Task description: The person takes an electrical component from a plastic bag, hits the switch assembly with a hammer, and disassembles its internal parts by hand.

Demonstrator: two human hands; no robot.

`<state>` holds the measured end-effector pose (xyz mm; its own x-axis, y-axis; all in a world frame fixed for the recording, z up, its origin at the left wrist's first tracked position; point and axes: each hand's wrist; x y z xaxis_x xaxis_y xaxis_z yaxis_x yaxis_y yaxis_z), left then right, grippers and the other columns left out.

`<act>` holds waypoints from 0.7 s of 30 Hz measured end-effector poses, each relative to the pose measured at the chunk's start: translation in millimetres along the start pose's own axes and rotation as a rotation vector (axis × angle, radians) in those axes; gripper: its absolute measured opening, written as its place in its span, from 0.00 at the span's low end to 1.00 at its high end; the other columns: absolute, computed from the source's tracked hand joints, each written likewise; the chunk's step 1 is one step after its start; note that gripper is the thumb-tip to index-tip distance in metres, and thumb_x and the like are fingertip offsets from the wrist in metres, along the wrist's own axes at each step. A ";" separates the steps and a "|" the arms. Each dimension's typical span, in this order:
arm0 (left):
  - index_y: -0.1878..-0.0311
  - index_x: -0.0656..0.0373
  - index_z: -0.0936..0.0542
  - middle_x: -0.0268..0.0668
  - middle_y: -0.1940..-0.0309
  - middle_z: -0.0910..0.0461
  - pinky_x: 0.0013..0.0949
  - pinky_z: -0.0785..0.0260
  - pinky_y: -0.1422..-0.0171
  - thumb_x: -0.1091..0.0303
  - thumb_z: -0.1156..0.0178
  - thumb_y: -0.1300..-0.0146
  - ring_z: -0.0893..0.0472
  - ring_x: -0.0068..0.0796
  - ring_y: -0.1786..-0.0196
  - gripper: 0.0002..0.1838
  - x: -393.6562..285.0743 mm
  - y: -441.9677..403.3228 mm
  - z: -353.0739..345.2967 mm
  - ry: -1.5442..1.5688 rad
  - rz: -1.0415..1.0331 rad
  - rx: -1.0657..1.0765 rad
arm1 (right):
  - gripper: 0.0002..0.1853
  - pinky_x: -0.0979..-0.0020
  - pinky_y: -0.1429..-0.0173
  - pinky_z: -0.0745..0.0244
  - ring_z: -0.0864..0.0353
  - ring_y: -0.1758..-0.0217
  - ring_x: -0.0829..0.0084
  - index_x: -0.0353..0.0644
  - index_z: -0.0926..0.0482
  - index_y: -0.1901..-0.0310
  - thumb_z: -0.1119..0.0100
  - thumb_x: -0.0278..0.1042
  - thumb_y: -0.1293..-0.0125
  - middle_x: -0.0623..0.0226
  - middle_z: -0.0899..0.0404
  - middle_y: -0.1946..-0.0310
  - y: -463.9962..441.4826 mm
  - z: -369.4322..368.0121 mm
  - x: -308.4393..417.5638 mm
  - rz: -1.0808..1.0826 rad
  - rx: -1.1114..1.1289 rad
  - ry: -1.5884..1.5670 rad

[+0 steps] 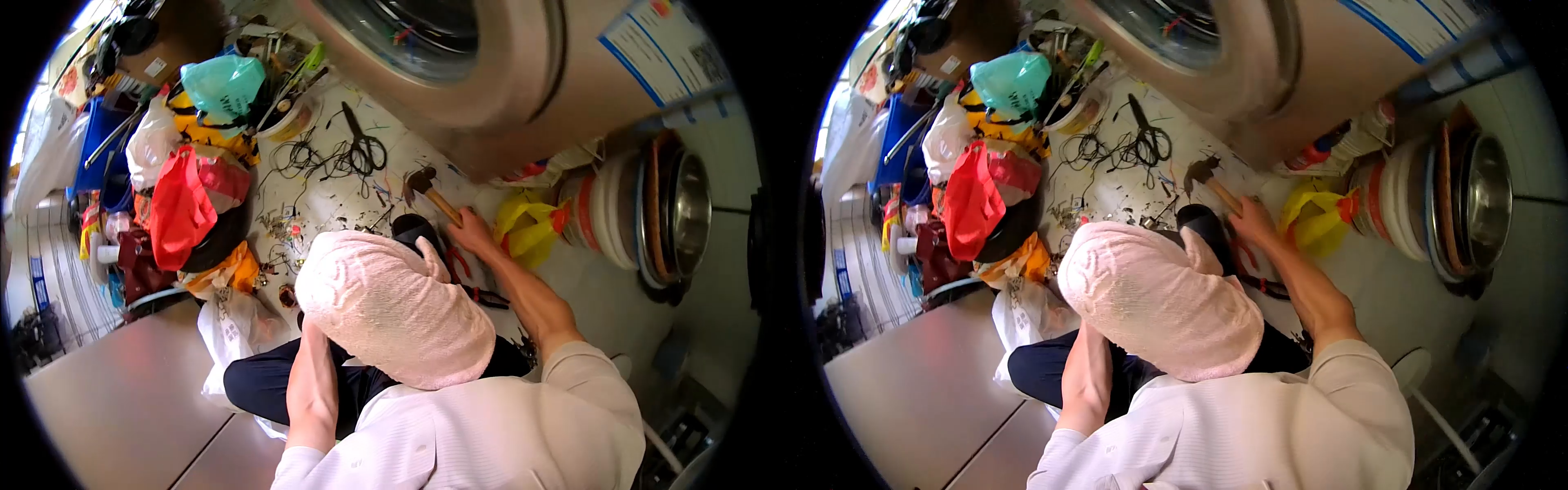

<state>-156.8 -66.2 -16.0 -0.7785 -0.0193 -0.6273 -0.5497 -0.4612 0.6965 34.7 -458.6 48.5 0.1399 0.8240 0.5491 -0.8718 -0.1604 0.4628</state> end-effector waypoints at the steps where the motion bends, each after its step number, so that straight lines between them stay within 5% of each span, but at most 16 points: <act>1: 0.54 0.67 0.13 0.40 0.63 0.12 0.33 0.24 0.56 0.64 0.32 0.37 0.16 0.28 0.64 0.16 -1.9 -2.6 -0.1 0.003 -0.018 -0.008 | 0.21 0.53 0.50 0.24 0.16 0.53 0.47 0.36 0.23 0.48 0.35 0.43 0.35 0.46 0.16 0.58 7.4 1.8 4.7 0.022 0.025 -0.105; 5: 0.55 0.68 0.13 0.39 0.66 0.13 0.33 0.24 0.59 0.68 0.29 0.42 0.16 0.29 0.66 0.14 5.5 -53.5 -12.5 -0.135 -0.108 -0.195 | 0.23 0.55 0.52 0.25 0.17 0.55 0.48 0.35 0.23 0.49 0.32 0.45 0.36 0.46 0.17 0.59 12.0 -6.4 14.8 0.007 0.188 -0.119; 6: 0.58 0.67 0.13 0.38 0.71 0.15 0.32 0.25 0.65 0.73 0.30 0.45 0.18 0.29 0.71 0.11 -71.4 4.3 -13.1 0.278 -0.061 -0.105 | 0.22 0.55 0.52 0.26 0.17 0.56 0.48 0.36 0.23 0.49 0.33 0.45 0.35 0.46 0.18 0.60 8.0 -5.2 20.3 0.050 0.181 -0.083; 10: 0.62 0.69 0.14 0.38 0.76 0.17 0.31 0.27 0.70 0.78 0.35 0.48 0.19 0.28 0.75 0.09 -50.8 -58.3 -29.5 0.356 0.006 -0.199 | 0.23 0.54 0.50 0.25 0.17 0.54 0.47 0.38 0.22 0.46 0.34 0.47 0.34 0.45 0.17 0.59 -33.4 -53.8 -10.6 0.056 0.312 -0.265; 15: 0.57 0.67 0.14 0.40 0.69 0.13 0.34 0.23 0.60 0.71 0.31 0.45 0.16 0.29 0.68 0.13 -36.2 -125.6 -34.3 -0.010 -0.062 -0.305 | 0.27 0.53 0.48 0.24 0.17 0.51 0.43 0.39 0.23 0.42 0.36 0.52 0.33 0.43 0.17 0.56 -58.3 -53.1 45.5 0.051 0.407 0.177; 18: 0.55 0.66 0.14 0.43 0.65 0.11 0.36 0.22 0.53 0.67 0.32 0.45 0.13 0.34 0.61 0.16 -67.5 -139.8 -28.3 -0.096 -0.121 -0.284 | 0.20 0.49 0.55 0.25 0.19 0.59 0.39 0.37 0.24 0.53 0.37 0.48 0.31 0.41 0.19 0.64 -73.3 -61.2 74.8 0.166 0.366 0.129; 21: 0.54 0.63 0.14 0.50 0.59 0.13 0.45 0.25 0.45 0.64 0.35 0.44 0.15 0.51 0.53 0.17 -76.1 -161.2 -27.2 -0.035 -0.172 -0.259 | 0.18 0.50 0.58 0.27 0.19 0.61 0.40 0.36 0.26 0.56 0.37 0.45 0.31 0.42 0.19 0.66 -89.0 -68.1 109.0 0.207 0.384 0.112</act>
<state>-0.7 -14.6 -90.1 -0.6932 0.1073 -0.7127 -0.5827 -0.6655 0.4665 95.6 -317.6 19.8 -0.0893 0.8038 0.5882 -0.6356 -0.5006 0.5877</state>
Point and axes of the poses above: each hand's wrist, its own y-axis away from the middle knuckle, its own z-axis out of the back of the hand, x = y × z
